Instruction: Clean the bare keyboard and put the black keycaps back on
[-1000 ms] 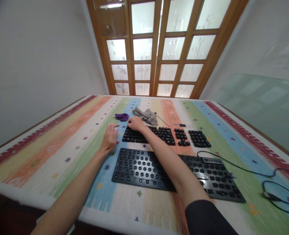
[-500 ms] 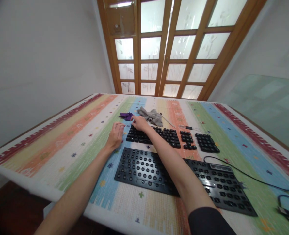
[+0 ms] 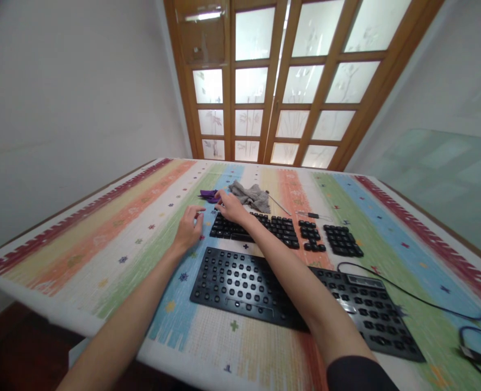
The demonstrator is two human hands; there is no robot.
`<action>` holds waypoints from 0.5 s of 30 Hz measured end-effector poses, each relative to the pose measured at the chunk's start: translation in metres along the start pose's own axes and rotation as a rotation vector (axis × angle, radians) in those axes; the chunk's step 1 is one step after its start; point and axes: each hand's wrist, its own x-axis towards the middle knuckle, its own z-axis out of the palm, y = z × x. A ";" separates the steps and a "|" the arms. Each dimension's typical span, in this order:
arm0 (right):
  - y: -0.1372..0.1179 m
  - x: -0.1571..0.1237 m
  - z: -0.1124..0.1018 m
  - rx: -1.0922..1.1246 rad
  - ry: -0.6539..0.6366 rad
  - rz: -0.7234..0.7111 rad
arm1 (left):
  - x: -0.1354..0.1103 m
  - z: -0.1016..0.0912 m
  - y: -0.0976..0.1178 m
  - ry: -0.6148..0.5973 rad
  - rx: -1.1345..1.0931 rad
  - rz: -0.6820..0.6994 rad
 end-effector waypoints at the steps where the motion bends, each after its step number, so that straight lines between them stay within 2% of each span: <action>1: -0.004 -0.004 -0.002 0.044 0.005 -0.014 | 0.001 -0.002 0.001 -0.022 -0.016 0.005; 6: -0.026 -0.031 -0.014 0.293 0.004 0.000 | 0.002 -0.018 0.011 -0.164 -0.154 -0.024; 12: -0.040 -0.059 -0.018 0.745 -0.127 0.172 | 0.001 -0.034 0.019 -0.446 -0.469 -0.183; 15: -0.043 -0.068 -0.015 0.887 -0.172 0.237 | 0.001 -0.039 0.021 -0.529 -0.559 -0.273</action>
